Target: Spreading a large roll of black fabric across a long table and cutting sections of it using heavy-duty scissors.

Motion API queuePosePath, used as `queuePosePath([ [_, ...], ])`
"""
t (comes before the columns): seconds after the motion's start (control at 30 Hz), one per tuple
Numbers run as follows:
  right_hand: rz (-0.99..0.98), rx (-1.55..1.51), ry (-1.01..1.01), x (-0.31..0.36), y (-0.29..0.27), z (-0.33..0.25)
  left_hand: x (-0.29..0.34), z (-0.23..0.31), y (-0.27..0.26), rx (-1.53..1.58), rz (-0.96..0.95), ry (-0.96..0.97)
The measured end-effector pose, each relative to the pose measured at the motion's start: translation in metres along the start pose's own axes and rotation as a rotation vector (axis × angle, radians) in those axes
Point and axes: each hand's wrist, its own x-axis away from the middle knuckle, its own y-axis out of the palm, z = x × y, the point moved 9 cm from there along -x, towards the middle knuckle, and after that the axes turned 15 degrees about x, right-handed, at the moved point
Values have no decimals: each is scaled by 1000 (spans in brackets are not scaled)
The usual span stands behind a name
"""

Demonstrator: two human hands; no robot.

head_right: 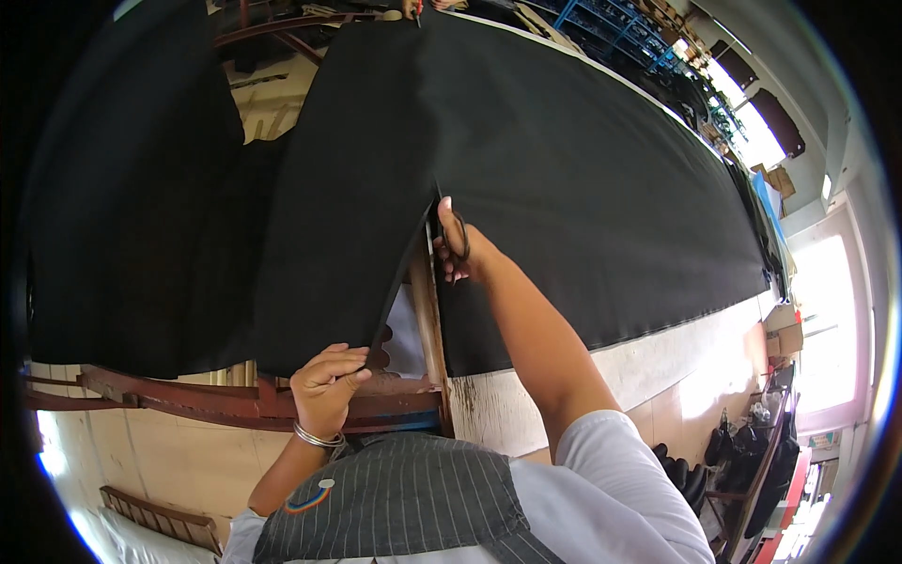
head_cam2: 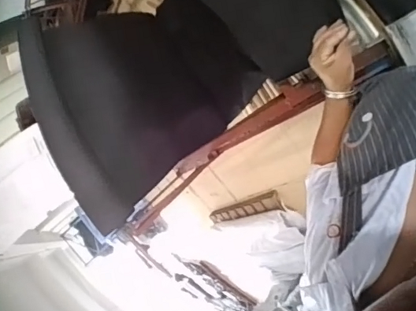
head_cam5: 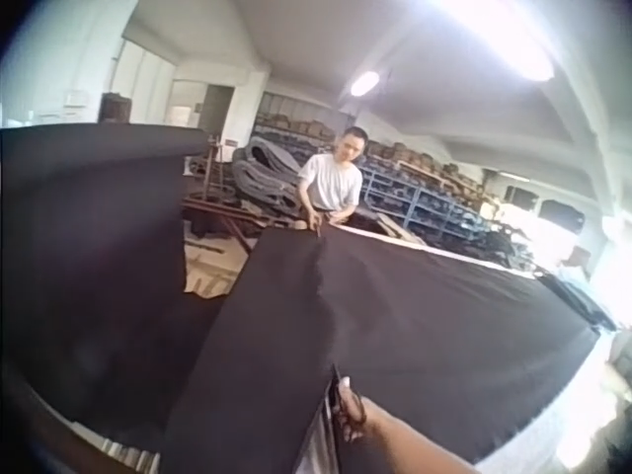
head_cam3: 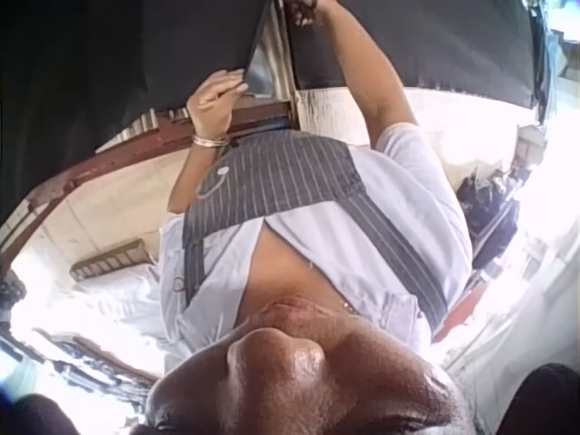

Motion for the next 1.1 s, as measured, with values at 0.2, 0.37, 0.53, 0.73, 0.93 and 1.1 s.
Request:
queuePosePath([
  [0.2, 54, 5, -40, -35, -13, -13, -2, 4, -21, 65, 118, 0],
  [0.37, 46, 15, -28, -57, -16, -24, 2, 8, -35, 141, 200, -21],
  [0.53, 50, 2, -33, -87, -26, -35, 8, 8, -46, 269, 259, -33],
  [0.73, 66, -31, -47, -110, -34, -63, 11, 9, -62, 474, 381, -19],
  [0.93, -56, -105, -20, -131, -34, -85, 24, 6, -88, 599, 462, 40],
  [1.1, 34, -158, -50, -164, -55, -99, 20, 7, -97, 797, 451, -33],
])
